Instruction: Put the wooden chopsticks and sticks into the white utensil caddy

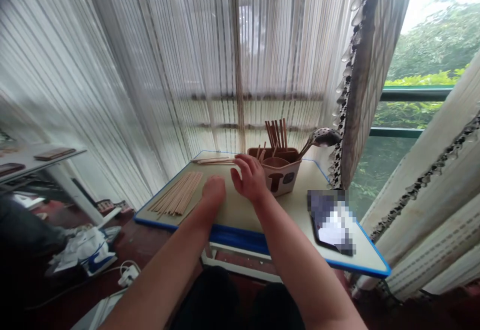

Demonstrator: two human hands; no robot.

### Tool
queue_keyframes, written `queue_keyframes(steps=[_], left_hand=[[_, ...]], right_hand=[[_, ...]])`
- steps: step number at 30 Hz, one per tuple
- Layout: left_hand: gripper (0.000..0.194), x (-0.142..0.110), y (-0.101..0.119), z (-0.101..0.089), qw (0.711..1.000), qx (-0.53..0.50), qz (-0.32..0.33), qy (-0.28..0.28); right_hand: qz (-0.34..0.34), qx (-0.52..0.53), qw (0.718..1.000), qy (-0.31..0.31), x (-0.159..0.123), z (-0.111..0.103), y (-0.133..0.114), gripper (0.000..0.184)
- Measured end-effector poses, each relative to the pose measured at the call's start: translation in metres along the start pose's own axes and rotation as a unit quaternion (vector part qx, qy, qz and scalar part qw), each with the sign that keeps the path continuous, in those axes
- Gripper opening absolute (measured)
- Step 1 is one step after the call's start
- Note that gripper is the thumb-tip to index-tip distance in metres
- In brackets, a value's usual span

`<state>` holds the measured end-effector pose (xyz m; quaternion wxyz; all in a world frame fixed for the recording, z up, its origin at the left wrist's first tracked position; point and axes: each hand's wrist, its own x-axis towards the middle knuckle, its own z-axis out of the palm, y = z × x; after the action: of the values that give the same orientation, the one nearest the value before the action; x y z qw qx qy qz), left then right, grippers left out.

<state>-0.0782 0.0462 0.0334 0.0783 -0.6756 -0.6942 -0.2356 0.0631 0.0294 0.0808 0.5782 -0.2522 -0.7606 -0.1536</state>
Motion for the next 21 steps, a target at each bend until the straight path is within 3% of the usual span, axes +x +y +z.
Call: queue_keyframes(steps=[4, 10, 15, 21], left_hand=[[0.028, -0.008, -0.012, -0.012, 0.996, 0.055, -0.04, 0.055], [0.03, -0.023, -0.013, -0.009, 0.992, 0.076, -0.104, 0.001], [0.027, -0.027, -0.009, -0.007, 0.996, 0.046, -0.056, 0.048], [0.028, -0.021, -0.012, -0.006, 0.99, -0.028, 0.002, 0.137]], right_hand=[[0.044, 0.048, 0.995, -0.077, -0.006, 0.015, -0.002, 0.023], [0.148, 0.07, 0.982, -0.098, -0.002, 0.015, 0.006, 0.023], [0.23, 0.116, 0.951, -0.17, -0.002, 0.023, 0.008, 0.027], [0.34, 0.169, 0.893, -0.242, -0.011, 0.039, 0.013, 0.024]])
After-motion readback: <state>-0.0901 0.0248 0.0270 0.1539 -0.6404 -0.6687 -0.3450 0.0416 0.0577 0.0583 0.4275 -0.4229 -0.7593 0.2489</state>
